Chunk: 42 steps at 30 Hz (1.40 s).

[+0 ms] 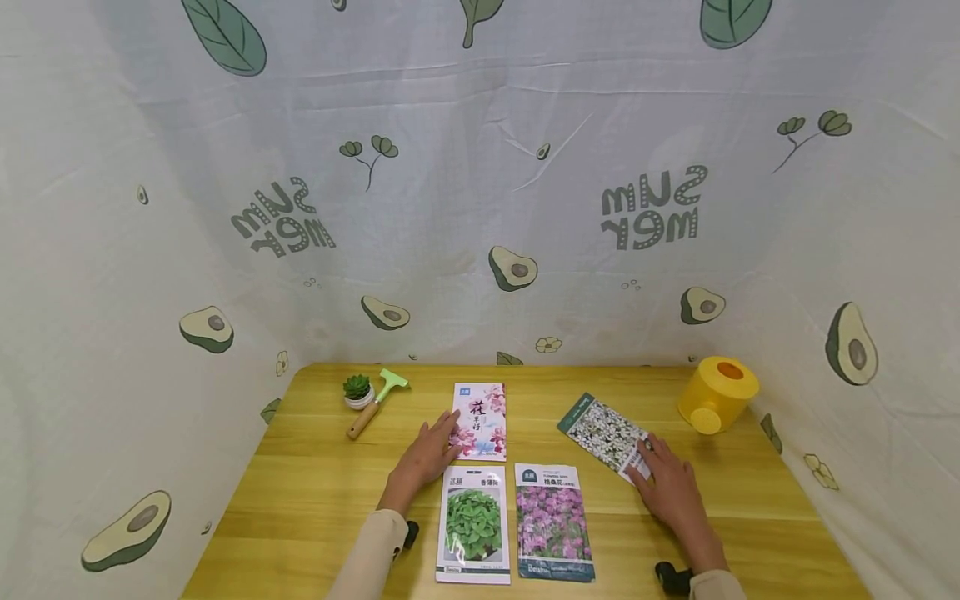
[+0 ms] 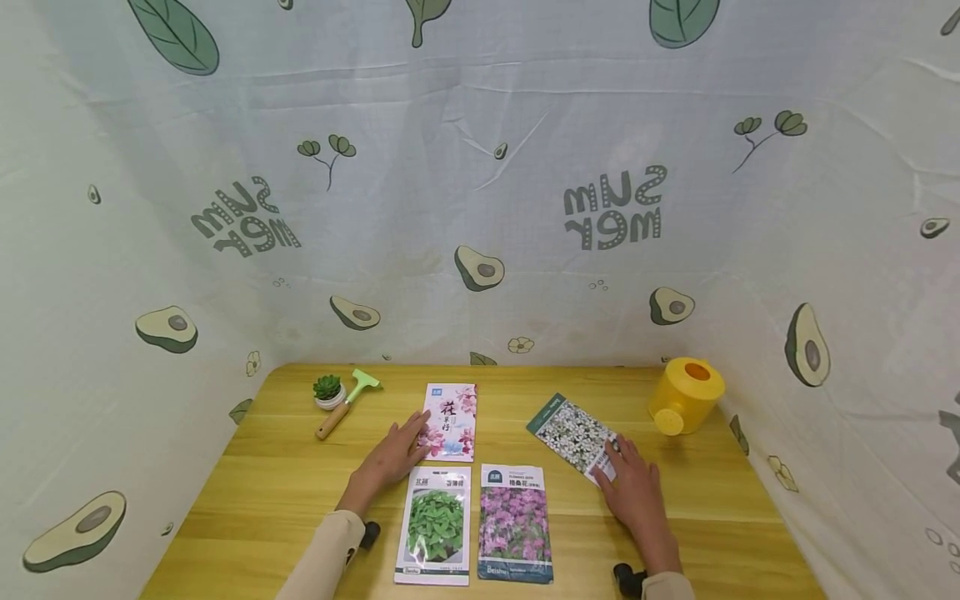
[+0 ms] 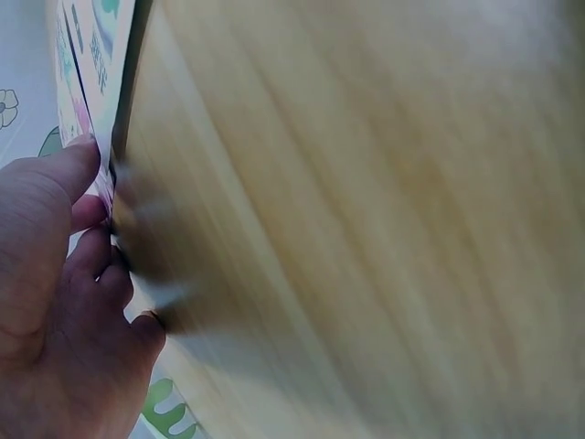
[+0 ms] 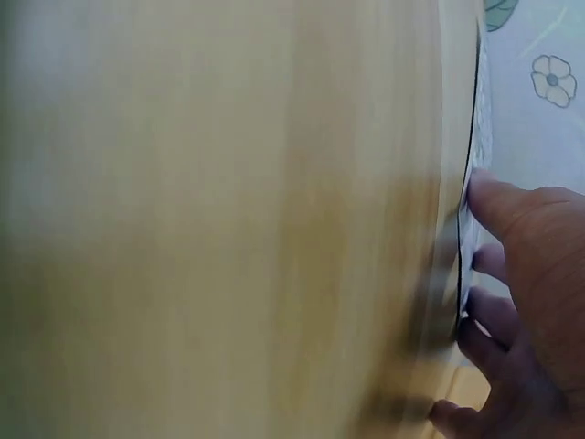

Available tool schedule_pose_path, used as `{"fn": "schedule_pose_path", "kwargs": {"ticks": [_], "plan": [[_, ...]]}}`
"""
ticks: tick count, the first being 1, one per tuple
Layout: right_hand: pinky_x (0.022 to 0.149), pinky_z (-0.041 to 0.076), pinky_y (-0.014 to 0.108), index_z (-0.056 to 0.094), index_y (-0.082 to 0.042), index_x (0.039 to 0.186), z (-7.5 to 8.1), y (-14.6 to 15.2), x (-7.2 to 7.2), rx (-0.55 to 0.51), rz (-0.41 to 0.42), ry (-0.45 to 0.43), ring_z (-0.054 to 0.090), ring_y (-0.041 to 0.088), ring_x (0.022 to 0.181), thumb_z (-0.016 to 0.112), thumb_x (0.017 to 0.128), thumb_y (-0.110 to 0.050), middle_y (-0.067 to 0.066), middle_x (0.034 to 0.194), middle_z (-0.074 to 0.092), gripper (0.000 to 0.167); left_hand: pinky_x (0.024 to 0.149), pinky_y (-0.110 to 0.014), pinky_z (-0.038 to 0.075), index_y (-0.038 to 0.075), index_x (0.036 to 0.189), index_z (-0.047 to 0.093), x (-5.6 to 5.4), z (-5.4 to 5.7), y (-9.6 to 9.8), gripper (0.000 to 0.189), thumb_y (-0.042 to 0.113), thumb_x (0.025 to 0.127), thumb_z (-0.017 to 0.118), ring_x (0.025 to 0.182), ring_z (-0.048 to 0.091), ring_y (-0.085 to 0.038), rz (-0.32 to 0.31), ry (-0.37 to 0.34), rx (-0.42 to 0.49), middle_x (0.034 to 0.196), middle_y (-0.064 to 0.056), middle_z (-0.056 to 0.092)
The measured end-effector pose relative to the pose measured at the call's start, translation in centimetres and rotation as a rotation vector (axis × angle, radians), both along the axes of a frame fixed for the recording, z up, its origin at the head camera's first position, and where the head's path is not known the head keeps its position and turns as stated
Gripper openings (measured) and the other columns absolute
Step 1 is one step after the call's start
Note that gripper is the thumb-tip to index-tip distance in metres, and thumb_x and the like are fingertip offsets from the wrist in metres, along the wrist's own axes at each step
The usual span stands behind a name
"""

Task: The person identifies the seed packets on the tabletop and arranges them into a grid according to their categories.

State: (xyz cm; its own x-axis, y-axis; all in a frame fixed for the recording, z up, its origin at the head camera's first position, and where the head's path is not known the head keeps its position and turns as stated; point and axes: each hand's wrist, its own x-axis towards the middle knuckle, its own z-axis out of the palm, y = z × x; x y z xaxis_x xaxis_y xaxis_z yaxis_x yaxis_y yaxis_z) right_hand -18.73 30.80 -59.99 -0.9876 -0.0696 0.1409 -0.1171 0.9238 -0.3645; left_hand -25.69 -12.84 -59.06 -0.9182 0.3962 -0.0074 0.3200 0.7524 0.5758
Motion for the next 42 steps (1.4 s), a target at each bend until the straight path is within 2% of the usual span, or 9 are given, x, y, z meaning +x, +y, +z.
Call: {"fn": "schedule_pose_path", "kwargs": {"ticks": [6, 13, 18, 22, 25, 28, 33, 38, 42], "plan": [[0.102, 0.041, 0.085, 0.06, 0.012, 0.143, 0.4, 0.1, -0.5, 0.082, 0.006, 0.023, 0.048, 0.06, 0.137, 0.075, 0.101, -0.027, 0.04, 0.152, 0.049, 0.06, 0.134, -0.06, 0.017, 0.0, 0.167, 0.034, 0.0, -0.2, -0.1, 0.065, 0.016, 0.11, 0.063, 0.163, 0.029, -0.036, -0.003, 0.012, 0.005, 0.157, -0.017, 0.057], [0.099, 0.043, 0.082, 0.06, 0.001, 0.151, 0.9, 0.2, -1.2, 0.11, 0.02, 0.022, 0.046, 0.06, 0.131, 0.078, 0.099, -0.036, 0.039, 0.146, 0.051, 0.067, 0.134, -0.061, 0.017, 0.0, 0.167, 0.035, 0.0, -0.2, -0.1, 0.065, 0.016, 0.11, 0.063, 0.163, 0.029, -0.037, -0.001, 0.017, 0.01, 0.157, -0.018, 0.057], [0.094, 0.044, 0.082, 0.067, -0.001, 0.144, 0.9, 0.2, -1.7, 0.106, 0.032, 0.052, 0.045, 0.059, 0.132, 0.08, 0.097, -0.041, 0.036, 0.148, 0.05, 0.064, 0.133, -0.061, 0.017, 0.0, 0.167, 0.035, 0.0, -0.2, -0.1, 0.064, 0.016, 0.11, 0.062, 0.163, 0.029, -0.037, -0.001, 0.019, 0.008, 0.157, -0.018, 0.057], [0.108, 0.039, 0.082, 0.069, 0.007, 0.137, 0.8, 0.2, -2.2, 0.072, 0.083, 0.076, 0.043, 0.06, 0.143, 0.081, 0.097, -0.04, 0.031, 0.157, 0.051, 0.063, 0.133, -0.062, 0.017, -0.001, 0.167, 0.034, 0.0, -0.3, 0.0, 0.064, 0.016, 0.111, 0.062, 0.163, 0.029, -0.038, -0.006, 0.021, 0.006, 0.156, -0.018, 0.057], [0.118, 0.03, 0.079, 0.066, 0.014, 0.136, 0.8, 0.1, -2.7, 0.014, 0.122, 0.054, 0.039, 0.06, 0.148, 0.08, 0.098, -0.038, 0.032, 0.157, 0.05, 0.066, 0.133, -0.062, 0.017, -0.001, 0.167, 0.034, 0.0, -0.3, 0.0, 0.064, 0.016, 0.111, 0.061, 0.163, 0.028, -0.038, -0.008, 0.02, 0.013, 0.156, -0.019, 0.057], [0.121, 0.025, 0.078, 0.061, 0.018, 0.138, 0.7, -0.1, -3.0, -0.024, 0.122, 0.017, 0.038, 0.058, 0.15, 0.077, 0.101, -0.032, 0.035, 0.155, 0.05, 0.064, 0.133, -0.062, 0.017, -0.001, 0.167, 0.034, 0.0, -0.3, 0.0, 0.064, 0.016, 0.111, 0.061, 0.163, 0.028, -0.038, -0.009, 0.023, 0.008, 0.156, -0.018, 0.058], [0.12, 0.028, 0.078, 0.063, 0.018, 0.136, 0.8, -0.2, -2.9, -0.015, 0.119, 0.03, 0.044, 0.058, 0.146, 0.076, 0.1, -0.015, 0.037, 0.151, 0.054, 0.05, 0.133, -0.062, 0.017, -0.001, 0.167, 0.034, 0.0, -0.4, 0.1, 0.065, 0.017, 0.111, 0.062, 0.163, 0.028, -0.038, -0.012, 0.024, -0.001, 0.154, -0.018, 0.059], [0.119, 0.034, 0.075, 0.063, 0.011, 0.142, 0.6, 0.1, -3.1, -0.029, 0.11, 0.047, 0.045, 0.055, 0.145, 0.078, 0.099, -0.018, 0.032, 0.15, 0.058, 0.054, 0.133, -0.061, 0.017, 0.0, 0.167, 0.033, 0.0, -0.5, 0.1, 0.065, 0.017, 0.111, 0.062, 0.163, 0.028, -0.037, -0.007, 0.027, -0.007, 0.156, -0.017, 0.058], [0.116, 0.041, 0.072, 0.066, 0.008, 0.141, 0.4, 0.5, -3.6, -0.045, 0.134, 0.107, 0.048, 0.054, 0.141, 0.083, 0.096, -0.019, 0.03, 0.147, 0.062, 0.055, 0.134, -0.061, 0.017, 0.0, 0.167, 0.033, 0.0, -0.5, 0.1, 0.065, 0.016, 0.111, 0.062, 0.163, 0.028, -0.037, -0.006, 0.025, -0.005, 0.156, -0.017, 0.058]]}}
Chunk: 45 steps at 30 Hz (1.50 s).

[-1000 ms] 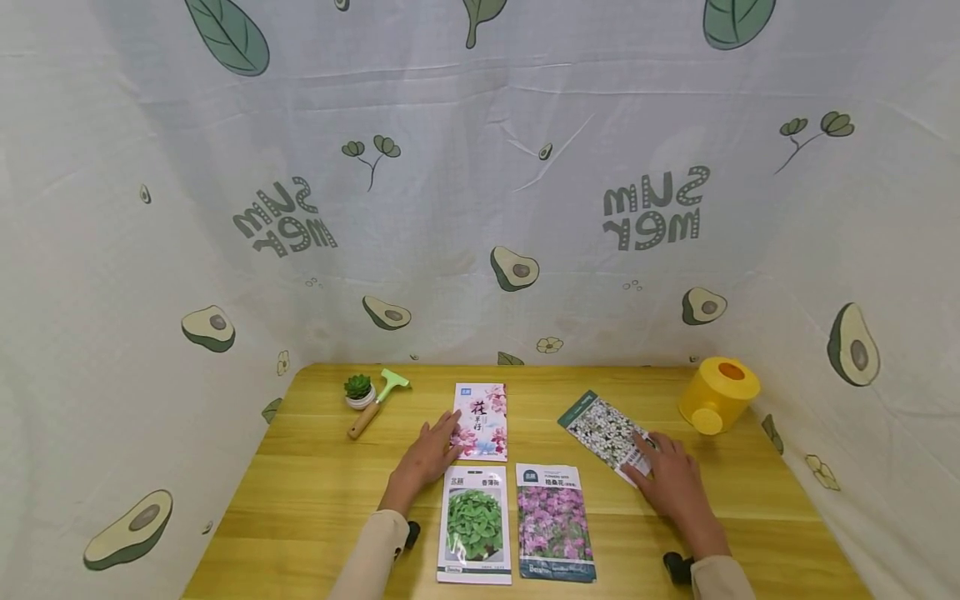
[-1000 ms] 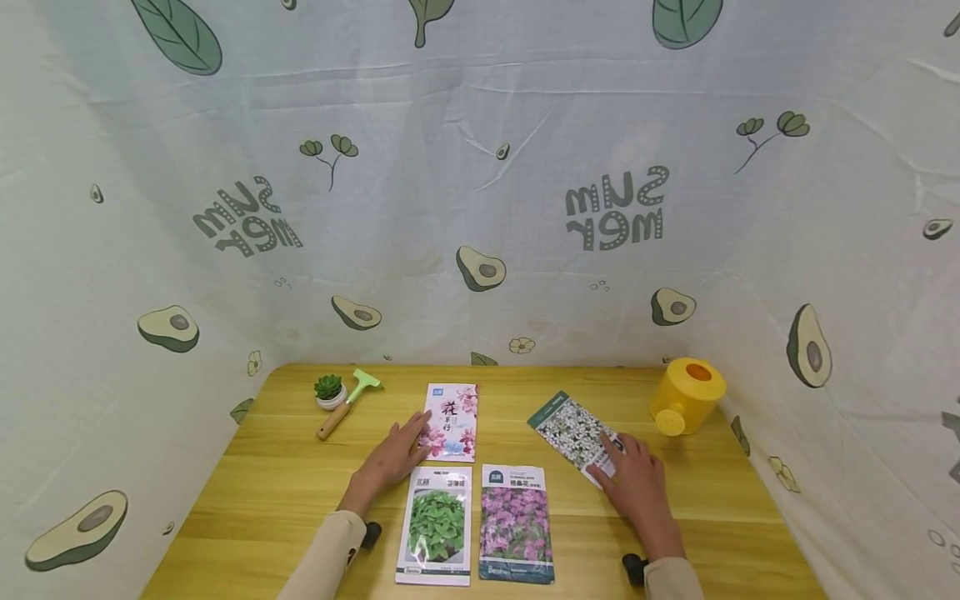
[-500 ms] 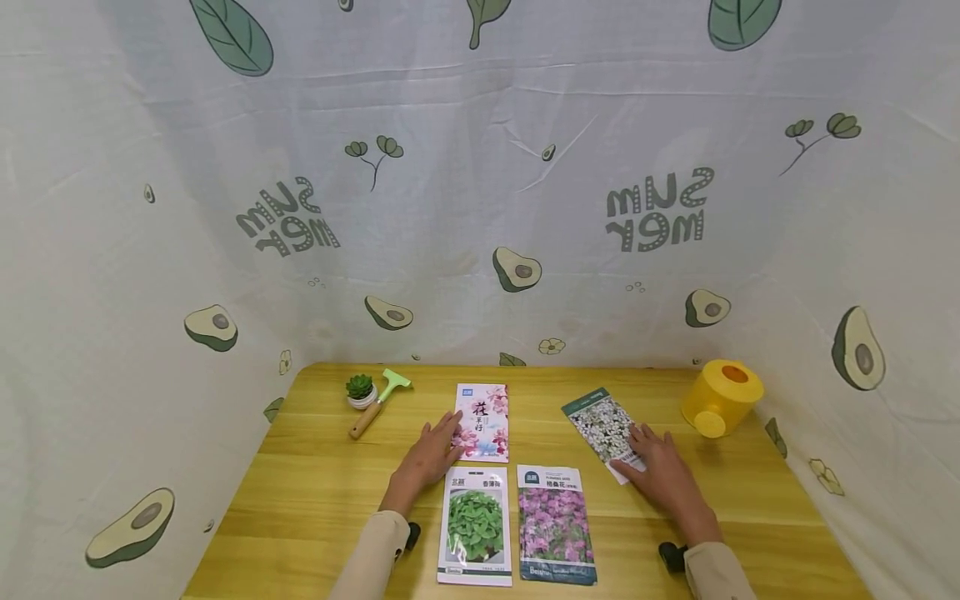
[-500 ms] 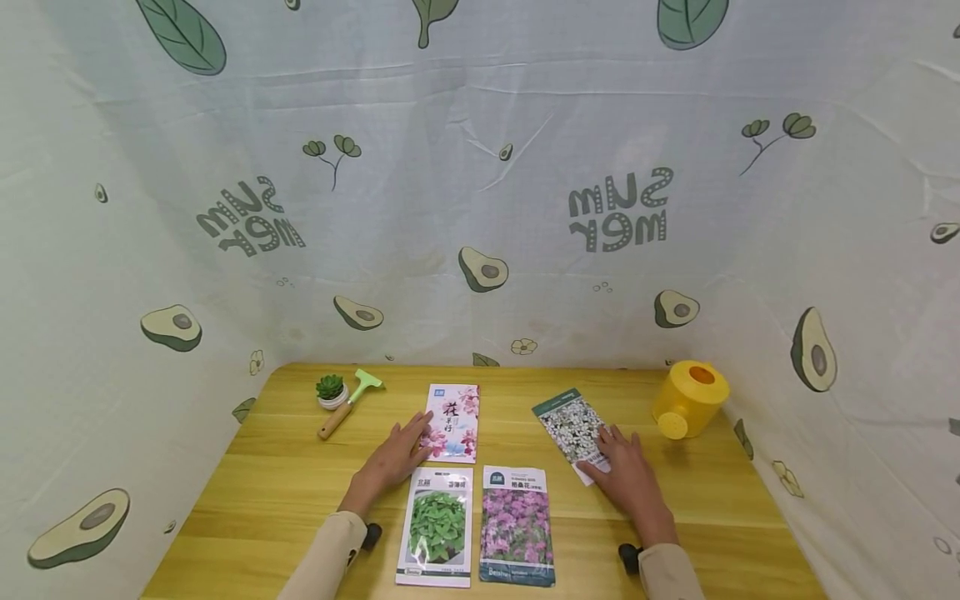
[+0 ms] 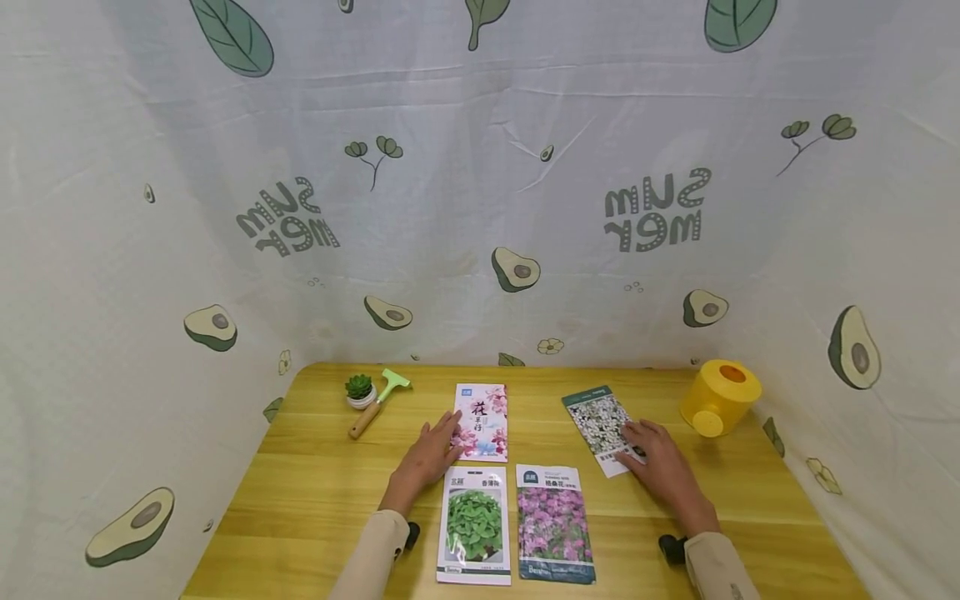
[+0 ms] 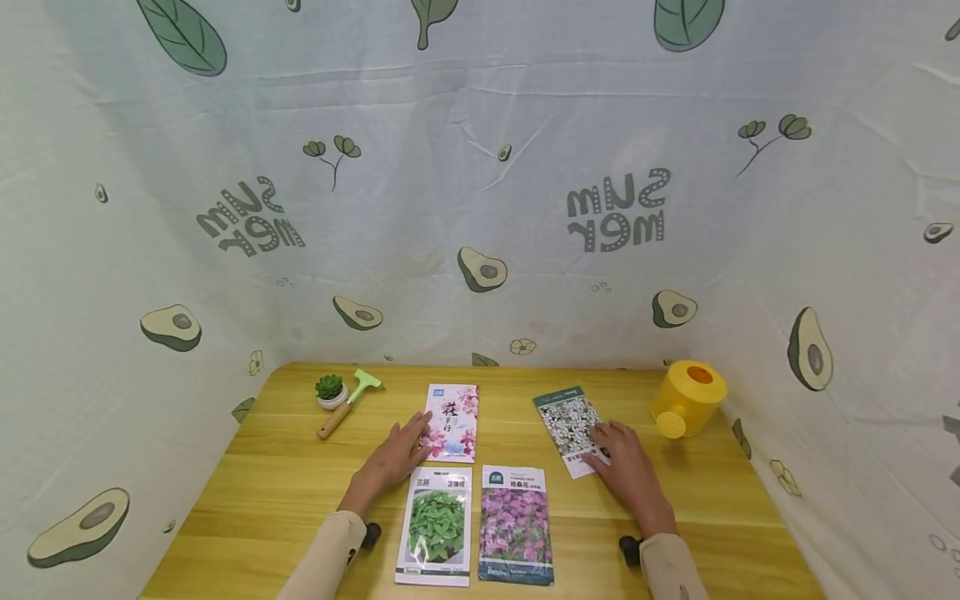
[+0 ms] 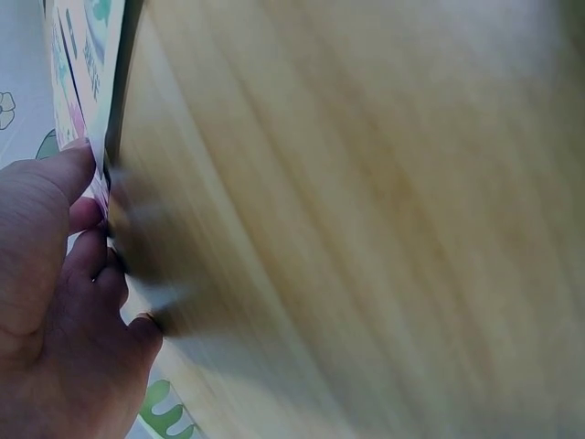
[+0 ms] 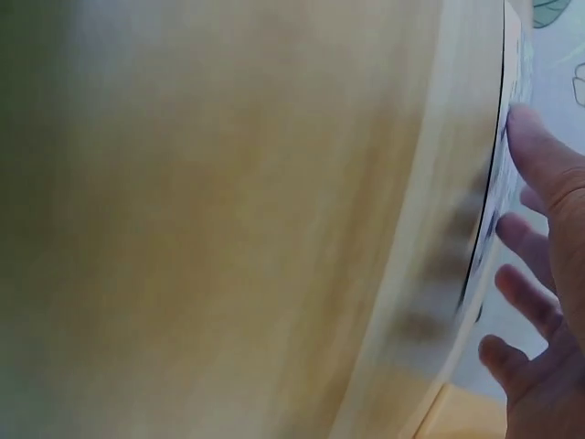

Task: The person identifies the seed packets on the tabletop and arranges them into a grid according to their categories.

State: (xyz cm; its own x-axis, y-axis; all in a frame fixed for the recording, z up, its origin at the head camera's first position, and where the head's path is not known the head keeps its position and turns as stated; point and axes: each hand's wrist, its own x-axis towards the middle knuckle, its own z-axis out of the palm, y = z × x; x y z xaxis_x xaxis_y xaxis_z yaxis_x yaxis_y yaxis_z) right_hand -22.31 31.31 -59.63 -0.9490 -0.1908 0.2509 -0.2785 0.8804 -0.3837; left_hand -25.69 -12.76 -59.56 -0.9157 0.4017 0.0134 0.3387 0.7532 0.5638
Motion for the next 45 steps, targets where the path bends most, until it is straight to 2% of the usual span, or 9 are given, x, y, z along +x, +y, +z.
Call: {"fn": "schedule_pose_path", "kwargs": {"ticks": [3, 9, 18, 31, 38, 45], "plan": [[0.116, 0.04, 0.073, 0.065, 0.008, 0.142, -0.2, 0.2, -0.4, -0.036, 0.026, -0.009, 0.044, 0.055, 0.144, 0.084, 0.095, -0.019, 0.031, 0.152, 0.057, 0.058, 0.133, -0.062, 0.017, 0.0, 0.167, 0.033, 0.0, -0.1, 0.0, 0.065, 0.016, 0.111, 0.061, 0.163, 0.027, -0.038, -0.006, -0.002, 0.001, 0.155, -0.018, 0.058], [0.122, 0.019, 0.08, 0.052, 0.008, 0.154, -0.2, 0.4, -0.8, -0.096, 0.076, -0.157, 0.023, 0.06, 0.156, 0.077, 0.101, -0.03, 0.033, 0.167, 0.036, 0.07, 0.133, -0.062, 0.017, 0.0, 0.167, 0.033, 0.1, 0.0, 0.1, 0.064, 0.017, 0.112, 0.061, 0.163, 0.027, -0.037, -0.007, -0.004, 0.007, 0.154, -0.018, 0.059], [0.127, 0.009, 0.076, 0.045, 0.009, 0.158, -0.2, -0.1, -1.6, -0.083, 0.059, -0.219, 0.021, 0.057, 0.158, 0.071, 0.104, -0.04, 0.034, 0.168, 0.032, 0.078, 0.133, -0.063, 0.018, -0.001, 0.166, 0.035, 0.0, 0.1, 0.1, 0.064, 0.016, 0.111, 0.062, 0.162, 0.029, -0.039, -0.005, 0.011, 0.003, 0.153, -0.018, 0.06], [0.127, 0.01, 0.075, 0.045, 0.008, 0.159, 0.0, -0.9, -2.2, -0.054, 0.042, -0.231, 0.019, 0.058, 0.158, 0.072, 0.104, -0.04, 0.036, 0.168, 0.029, 0.077, 0.133, -0.062, 0.018, 0.0, 0.166, 0.034, 0.1, -0.1, 0.1, 0.064, 0.016, 0.111, 0.062, 0.163, 0.029, -0.037, -0.003, 0.014, -0.001, 0.154, -0.017, 0.059], [0.124, 0.012, 0.078, 0.042, 0.007, 0.16, -0.3, -1.2, -2.7, -0.065, 0.02, -0.259, 0.018, 0.057, 0.159, 0.071, 0.104, -0.039, 0.036, 0.169, 0.026, 0.077, 0.133, -0.062, 0.016, 0.0, 0.167, 0.033, -0.1, -0.4, -0.2, 0.065, 0.017, 0.111, 0.061, 0.163, 0.027, -0.037, -0.012, 0.011, 0.017, 0.156, -0.018, 0.058], [0.124, 0.012, 0.079, 0.042, 0.005, 0.161, -0.2, -1.2, -2.7, -0.081, 0.02, -0.272, 0.017, 0.057, 0.159, 0.07, 0.105, -0.041, 0.035, 0.17, 0.025, 0.078, 0.134, -0.061, 0.016, 0.0, 0.167, 0.033, 0.0, -0.2, -0.3, 0.065, 0.016, 0.111, 0.061, 0.163, 0.027, -0.037, -0.012, 0.007, 0.027, 0.153, -0.017, 0.06]]}}
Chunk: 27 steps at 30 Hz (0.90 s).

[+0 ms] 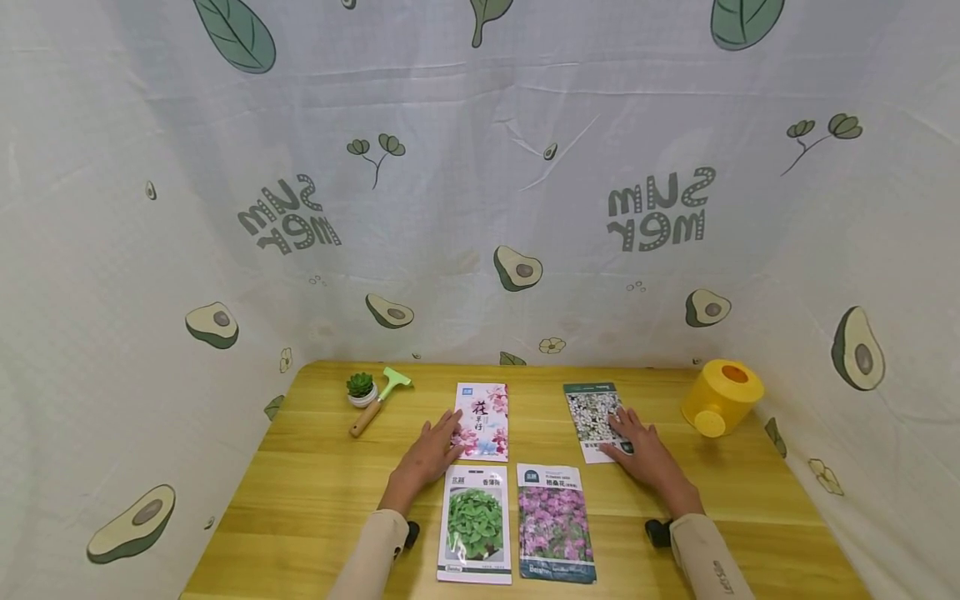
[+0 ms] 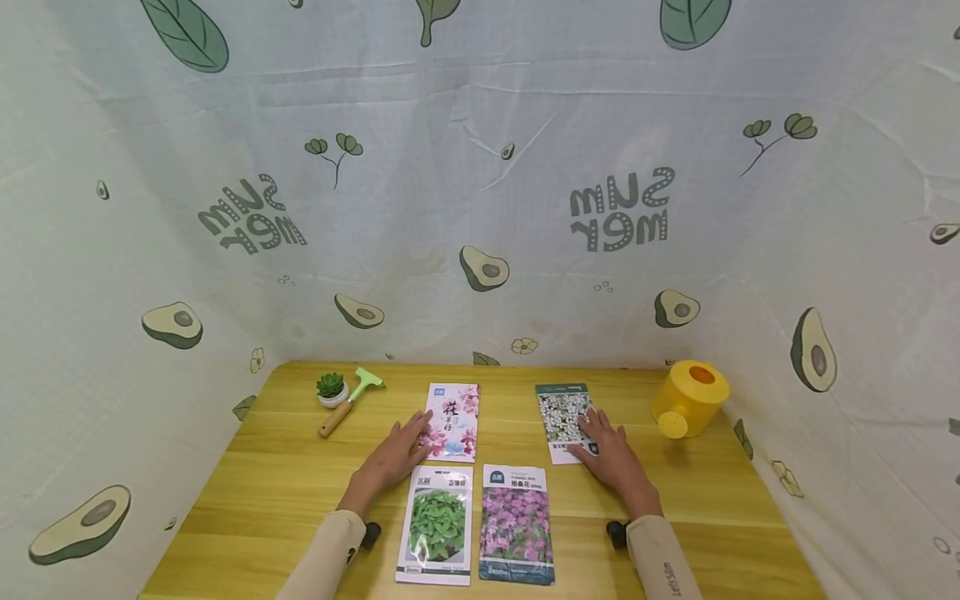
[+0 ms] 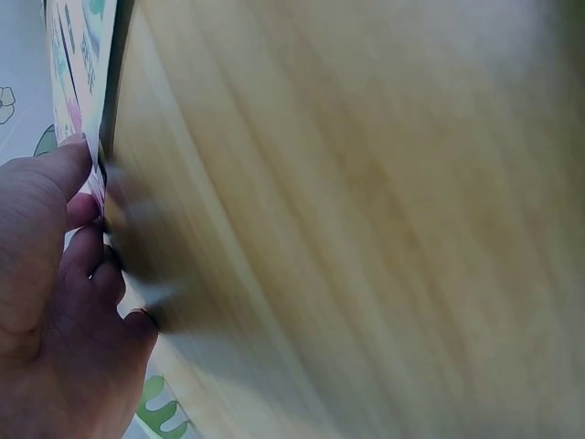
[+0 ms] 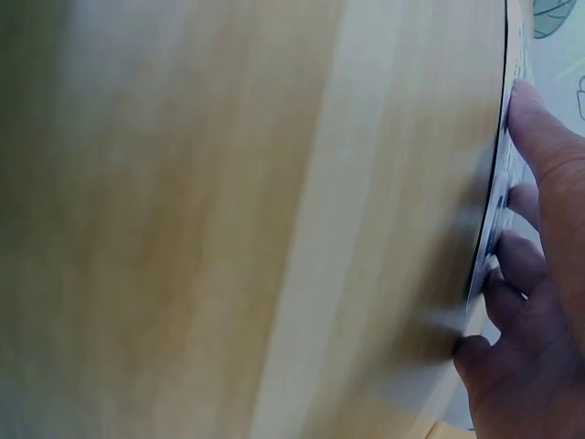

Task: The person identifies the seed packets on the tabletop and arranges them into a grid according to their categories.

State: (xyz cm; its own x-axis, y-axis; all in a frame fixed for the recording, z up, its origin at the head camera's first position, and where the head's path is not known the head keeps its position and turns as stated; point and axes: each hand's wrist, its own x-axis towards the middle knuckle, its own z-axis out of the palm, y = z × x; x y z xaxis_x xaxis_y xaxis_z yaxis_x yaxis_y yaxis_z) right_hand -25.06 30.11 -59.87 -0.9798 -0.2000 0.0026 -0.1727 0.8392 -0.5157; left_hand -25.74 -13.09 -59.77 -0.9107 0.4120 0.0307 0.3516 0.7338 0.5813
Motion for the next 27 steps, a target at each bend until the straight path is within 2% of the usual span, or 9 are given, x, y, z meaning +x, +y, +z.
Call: {"fn": "schedule_pose_path", "kwargs": {"ticks": [14, 27], "plan": [[0.123, 0.014, 0.08, 0.043, 0.008, 0.159, 0.0, -0.6, 0.0, 0.017, -0.004, 0.036, 0.019, 0.058, 0.158, 0.07, 0.105, -0.041, 0.037, 0.169, 0.026, 0.078, 0.134, -0.061, 0.016, 0.0, 0.167, 0.033, 0.2, 0.0, -0.1, 0.064, 0.015, 0.111, 0.061, 0.163, 0.027, -0.037, 0.011, -0.011, 0.004, 0.153, -0.017, 0.06], [0.123, 0.008, 0.081, 0.044, 0.008, 0.159, 0.1, -1.5, -0.1, -0.015, -0.035, 0.035, 0.015, 0.059, 0.158, 0.071, 0.104, -0.039, 0.037, 0.169, 0.026, 0.076, 0.134, -0.062, 0.015, 0.0, 0.167, 0.033, 0.2, 0.0, 0.0, 0.064, 0.014, 0.111, 0.061, 0.163, 0.026, -0.038, 0.005, -0.007, 0.027, 0.152, -0.018, 0.06]]}}
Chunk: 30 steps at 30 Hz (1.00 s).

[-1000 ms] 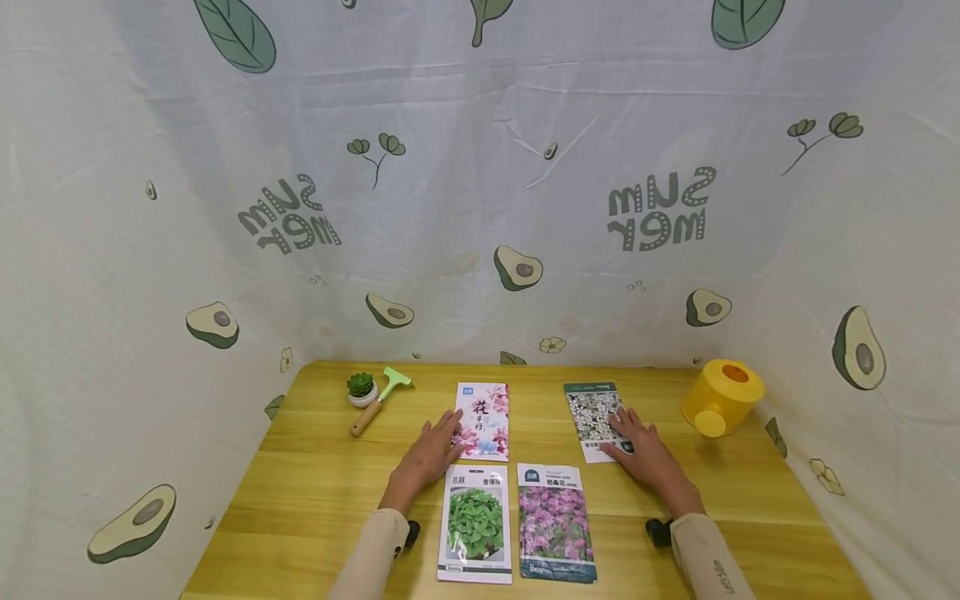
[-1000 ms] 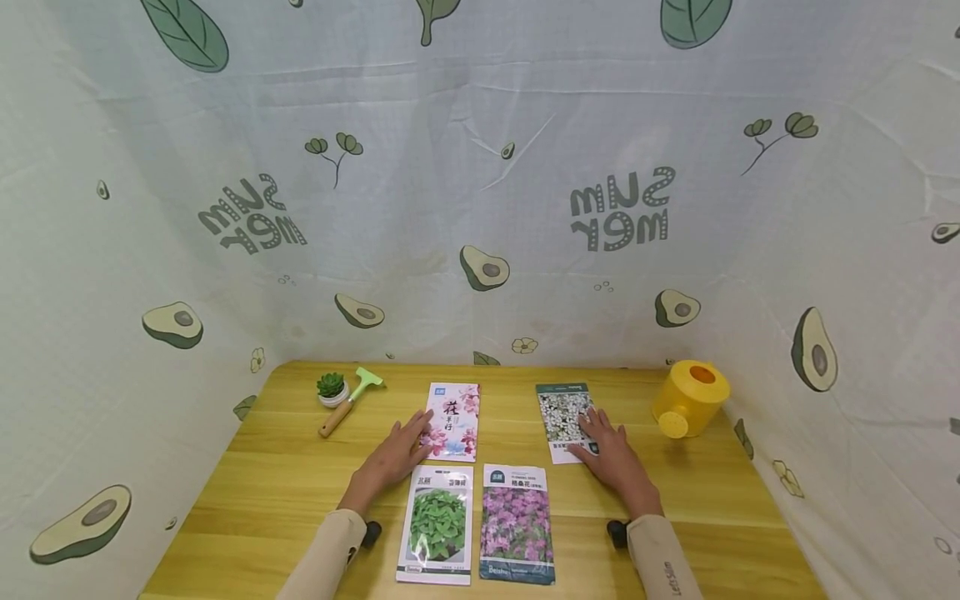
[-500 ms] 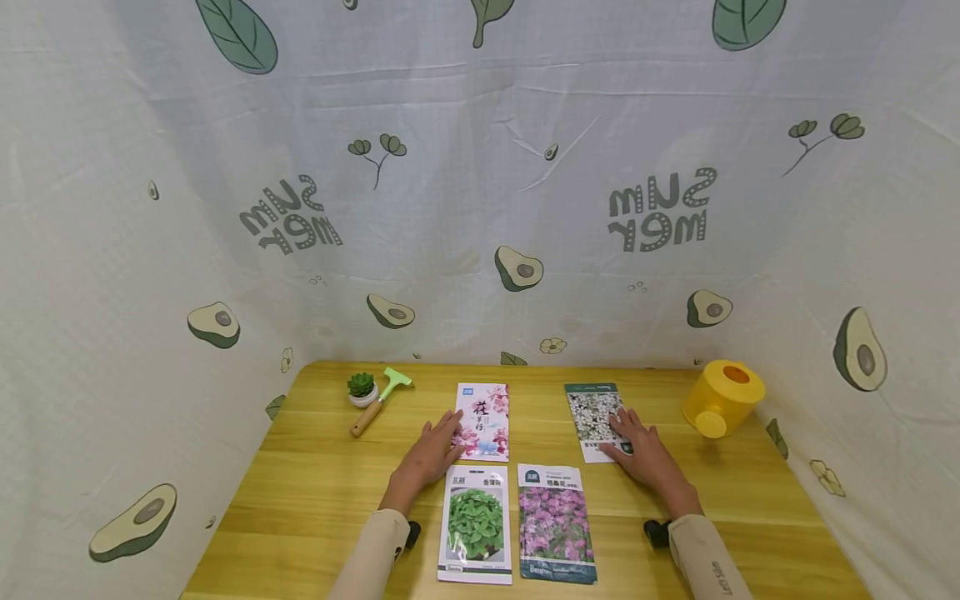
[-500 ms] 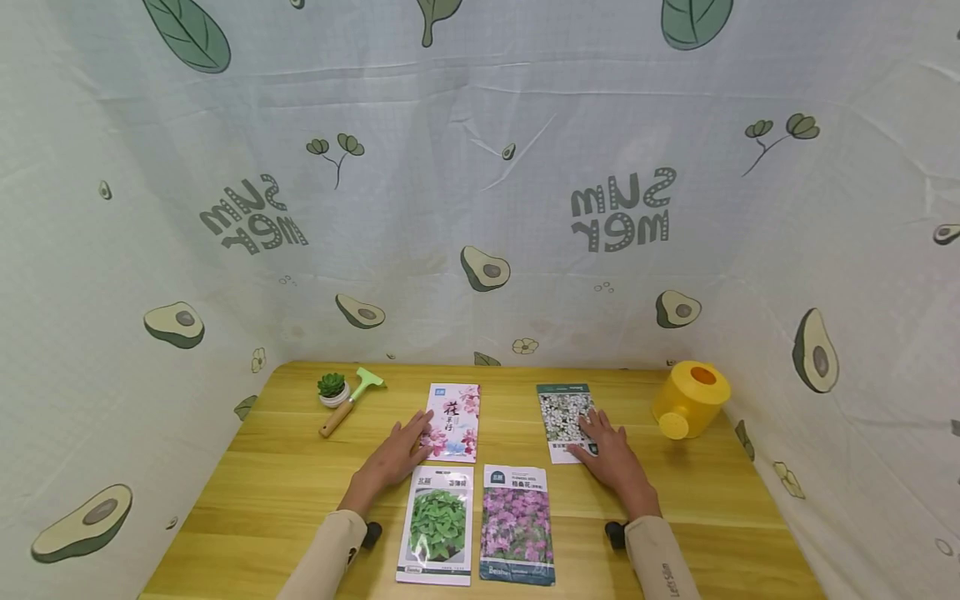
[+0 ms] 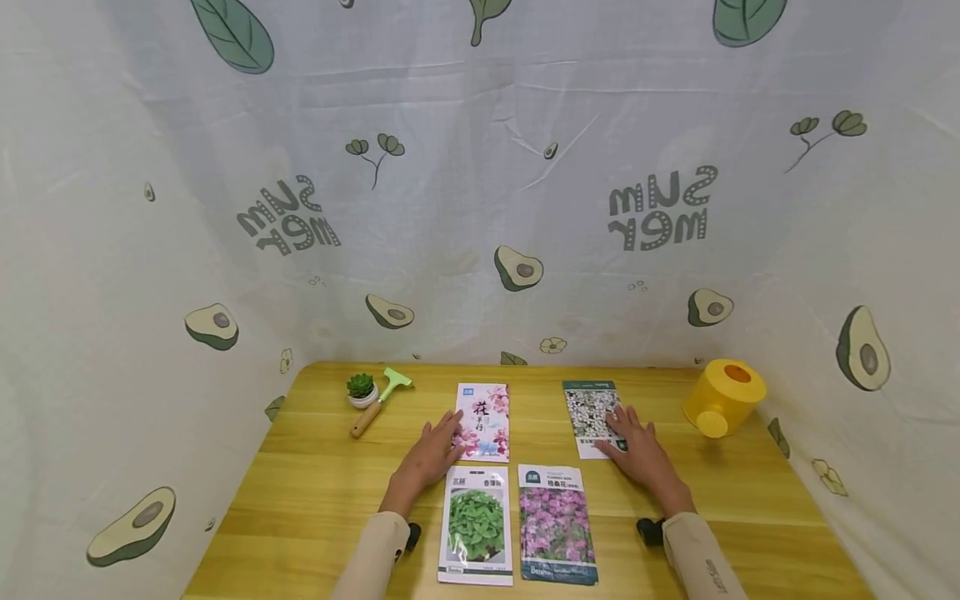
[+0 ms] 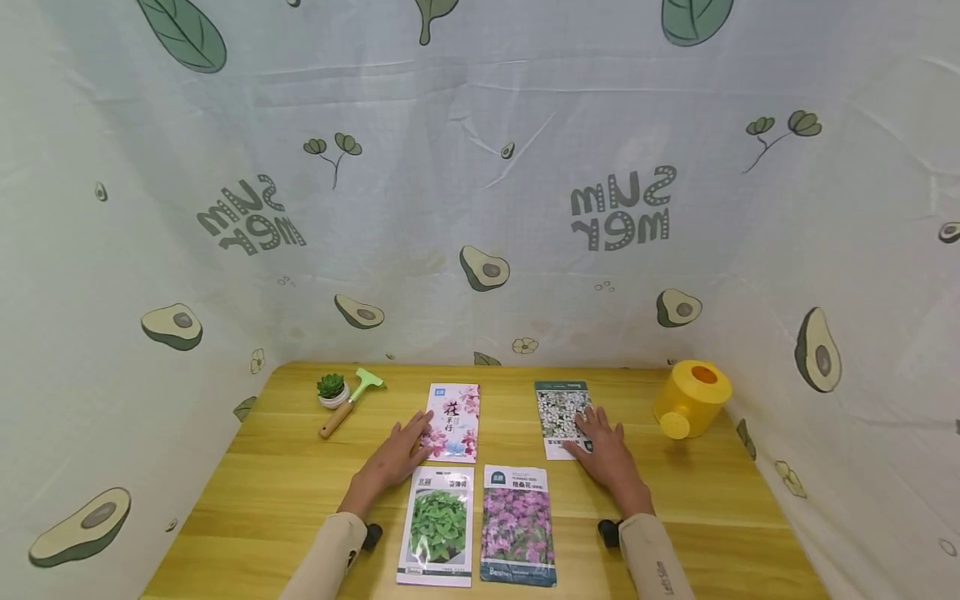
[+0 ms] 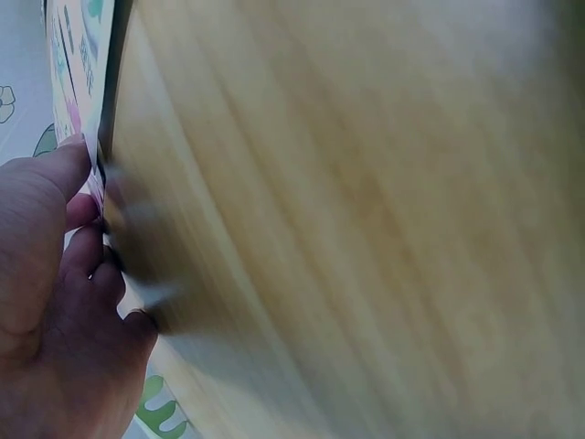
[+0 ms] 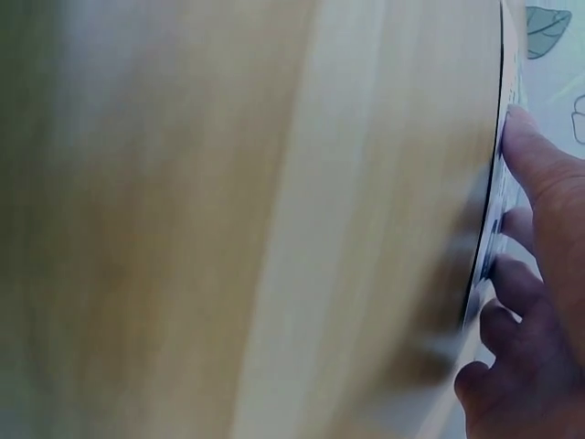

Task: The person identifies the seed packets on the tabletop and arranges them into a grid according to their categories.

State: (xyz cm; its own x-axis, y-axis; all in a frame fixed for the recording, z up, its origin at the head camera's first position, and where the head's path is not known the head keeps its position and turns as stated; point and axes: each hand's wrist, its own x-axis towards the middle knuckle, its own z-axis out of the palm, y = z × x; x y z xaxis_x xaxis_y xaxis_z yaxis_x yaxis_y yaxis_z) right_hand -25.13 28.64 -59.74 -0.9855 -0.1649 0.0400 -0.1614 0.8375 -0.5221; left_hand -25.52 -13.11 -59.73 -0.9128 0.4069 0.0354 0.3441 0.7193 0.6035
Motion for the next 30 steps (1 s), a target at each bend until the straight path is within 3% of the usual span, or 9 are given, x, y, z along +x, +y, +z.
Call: {"fn": "schedule_pose_path", "kwargs": {"ticks": [9, 20, 30], "plan": [[0.123, 0.006, 0.082, 0.044, 0.009, 0.157, 0.4, -0.8, -0.4, 0.075, -0.012, -0.017, 0.015, 0.059, 0.158, 0.068, 0.106, -0.039, 0.038, 0.167, 0.026, 0.074, 0.133, -0.063, 0.014, 0.001, 0.168, 0.032, 0.0, 0.0, -0.1, 0.066, 0.014, 0.111, 0.061, 0.163, 0.026, -0.039, -0.002, -0.006, 0.003, 0.153, -0.019, 0.06], [0.123, 0.005, 0.082, 0.042, 0.009, 0.158, 0.0, -1.6, -1.0, 0.063, -0.011, -0.006, 0.015, 0.057, 0.159, 0.068, 0.107, -0.035, 0.036, 0.169, 0.025, 0.073, 0.132, -0.065, 0.015, -0.001, 0.167, 0.033, 0.0, -0.1, -0.1, 0.064, 0.013, 0.111, 0.061, 0.162, 0.027, -0.041, -0.008, 0.024, 0.013, 0.151, -0.021, 0.061], [0.123, 0.005, 0.082, 0.042, 0.009, 0.159, 0.3, -2.4, -1.0, 0.059, 0.001, -0.017, 0.014, 0.057, 0.159, 0.068, 0.106, -0.033, 0.036, 0.17, 0.023, 0.072, 0.134, -0.061, 0.015, 0.0, 0.168, 0.032, 0.0, 0.1, 0.0, 0.066, 0.013, 0.111, 0.062, 0.163, 0.026, -0.037, 0.0, 0.003, -0.008, 0.152, -0.018, 0.061]]}}
